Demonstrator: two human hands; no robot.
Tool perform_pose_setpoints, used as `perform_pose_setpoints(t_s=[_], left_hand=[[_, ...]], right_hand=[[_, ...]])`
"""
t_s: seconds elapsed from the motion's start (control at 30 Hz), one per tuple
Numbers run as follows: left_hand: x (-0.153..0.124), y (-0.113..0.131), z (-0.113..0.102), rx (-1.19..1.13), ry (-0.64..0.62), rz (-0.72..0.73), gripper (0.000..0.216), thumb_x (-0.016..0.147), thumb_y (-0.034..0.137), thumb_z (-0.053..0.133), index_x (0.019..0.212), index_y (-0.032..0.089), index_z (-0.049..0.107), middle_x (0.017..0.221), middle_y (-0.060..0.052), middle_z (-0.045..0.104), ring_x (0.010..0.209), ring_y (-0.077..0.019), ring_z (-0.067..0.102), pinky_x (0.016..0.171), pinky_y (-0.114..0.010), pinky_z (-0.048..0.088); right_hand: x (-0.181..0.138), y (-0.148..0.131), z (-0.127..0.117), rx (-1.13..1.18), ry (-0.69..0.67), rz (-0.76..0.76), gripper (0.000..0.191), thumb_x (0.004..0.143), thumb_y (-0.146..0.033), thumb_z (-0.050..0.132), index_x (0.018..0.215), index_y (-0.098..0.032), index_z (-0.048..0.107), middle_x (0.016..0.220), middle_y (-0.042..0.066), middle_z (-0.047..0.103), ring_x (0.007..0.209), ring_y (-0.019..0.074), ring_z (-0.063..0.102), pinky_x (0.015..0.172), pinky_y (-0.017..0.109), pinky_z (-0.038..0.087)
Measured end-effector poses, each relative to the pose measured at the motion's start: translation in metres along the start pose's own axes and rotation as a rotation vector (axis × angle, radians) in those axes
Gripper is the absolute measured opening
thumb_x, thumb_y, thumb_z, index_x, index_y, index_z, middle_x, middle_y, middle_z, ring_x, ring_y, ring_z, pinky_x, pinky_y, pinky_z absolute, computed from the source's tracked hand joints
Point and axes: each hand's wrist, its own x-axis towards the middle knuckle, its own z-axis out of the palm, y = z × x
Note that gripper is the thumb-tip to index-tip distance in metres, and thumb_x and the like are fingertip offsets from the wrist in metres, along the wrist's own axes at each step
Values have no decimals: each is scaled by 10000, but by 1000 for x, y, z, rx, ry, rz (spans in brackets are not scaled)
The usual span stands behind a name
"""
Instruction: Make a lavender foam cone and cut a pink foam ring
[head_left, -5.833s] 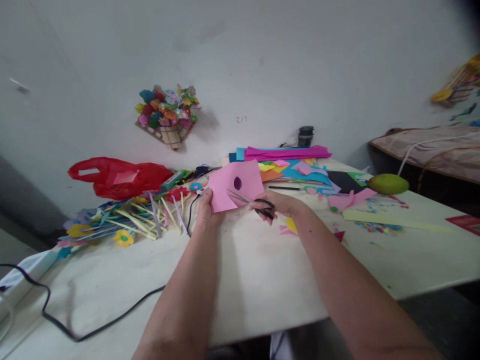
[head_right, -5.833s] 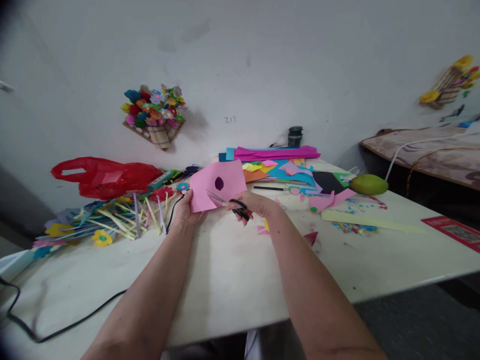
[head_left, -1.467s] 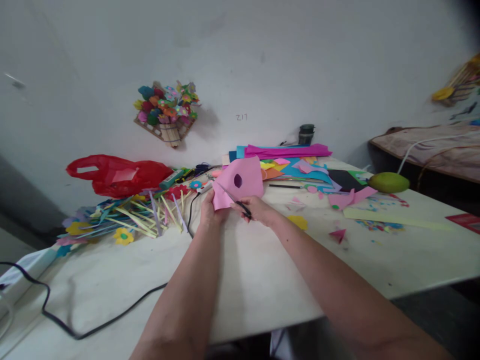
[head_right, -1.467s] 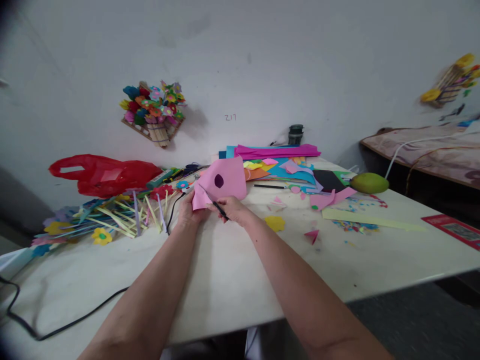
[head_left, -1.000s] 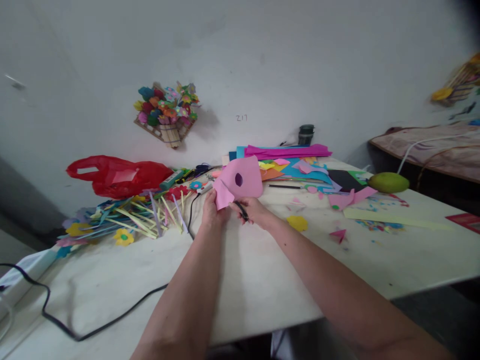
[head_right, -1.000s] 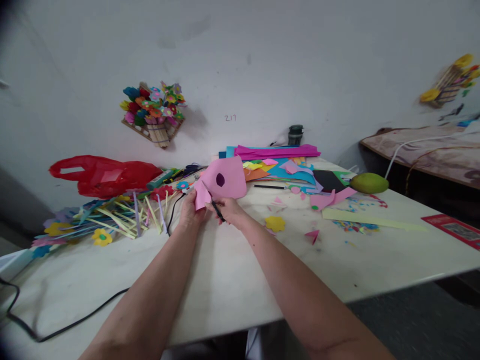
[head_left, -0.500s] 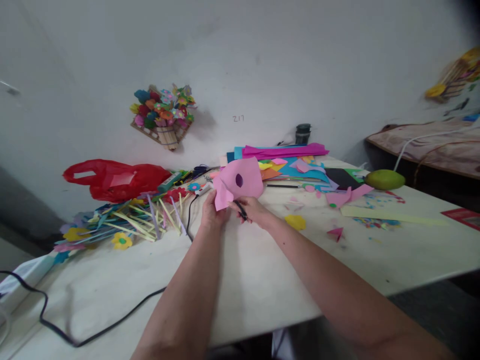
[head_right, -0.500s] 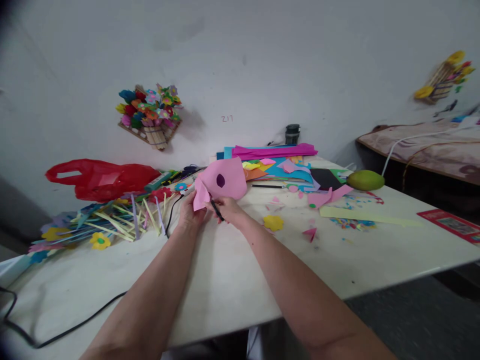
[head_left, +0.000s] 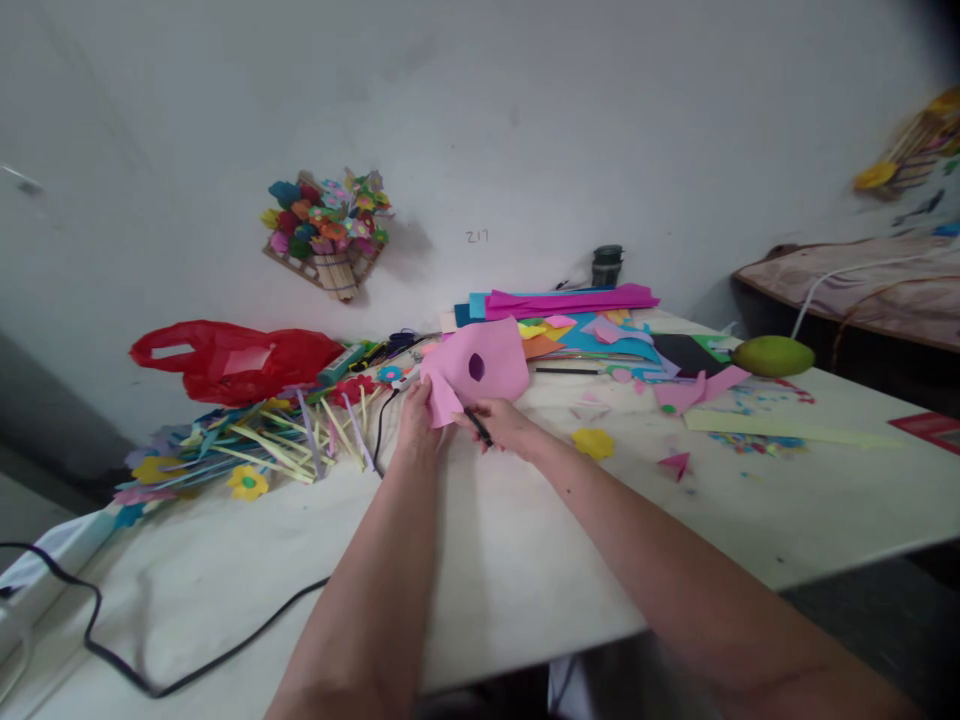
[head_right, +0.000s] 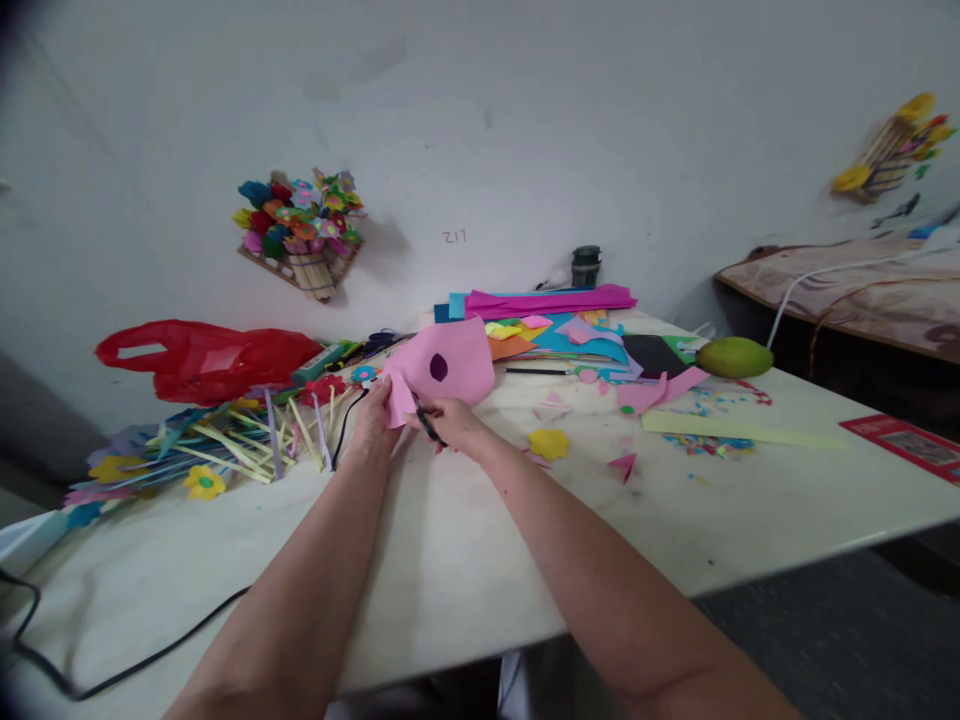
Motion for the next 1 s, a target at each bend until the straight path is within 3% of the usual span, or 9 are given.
perform_pose_setpoints(t_s=[0.13, 0.37, 0.5, 0.6, 0.73, 0.87, 1.0], left_hand=[[-1, -5, 3, 2, -13, 46, 75, 796, 173, 639, 771, 158, 569, 644, 35, 616, 543, -83, 593, 577, -191, 453], [-4, -5, 7, -47, -18, 15, 86, 782, 203, 657, 774, 164, 581, 676, 23, 627, 597, -104, 623, 671, -226, 487], [-3, 0, 8, -80, 14, 7, 51, 841, 195, 591, 802, 173, 615, 721, 6, 658, 627, -105, 636, 699, -220, 505], [1, 10, 14, -135, 57, 42, 102, 883, 180, 541, 831, 188, 628, 769, 5, 681, 709, -104, 652, 761, -211, 512], [9, 31, 27, -194, 174, 24, 101, 898, 177, 527, 854, 172, 617, 790, -6, 687, 737, -118, 656, 774, -236, 527], [21, 55, 44, -147, 191, 27, 177, 927, 195, 472, 1024, 181, 619, 866, -36, 694, 838, -145, 670, 738, -230, 533], [30, 75, 63, -115, 147, 59, 301, 966, 212, 377, 1206, 194, 558, 943, -60, 696, 888, -148, 673, 773, -260, 548]], right_hand=[[-1, -3, 2, -6, 18, -17, 354, 711, -490, 742, 821, -179, 614, 577, -56, 545, 377, 43, 469, 286, 162, 241], [4, 0, 5, -40, 48, -104, 294, 704, -430, 749, 759, -178, 608, 562, -66, 511, 432, 49, 456, 374, 161, 391], [2, -5, 3, -24, 67, -56, 270, 726, -407, 734, 812, -176, 624, 567, -63, 536, 404, 43, 463, 333, 149, 320], [-2, -13, -7, -16, 21, -23, 231, 768, -381, 699, 831, -172, 622, 564, -46, 568, 373, 46, 478, 298, 152, 249], [-6, -19, -31, -16, -109, -99, 240, 796, -382, 658, 749, -157, 588, 549, -32, 573, 382, 57, 497, 304, 159, 262], [-11, -19, -55, 34, -157, -229, 249, 810, -380, 602, 747, -141, 580, 572, -15, 591, 401, 68, 512, 332, 175, 279], [-15, -18, -63, 176, -138, -292, 309, 794, -411, 571, 900, -124, 615, 609, -11, 595, 416, 79, 520, 344, 190, 252]])
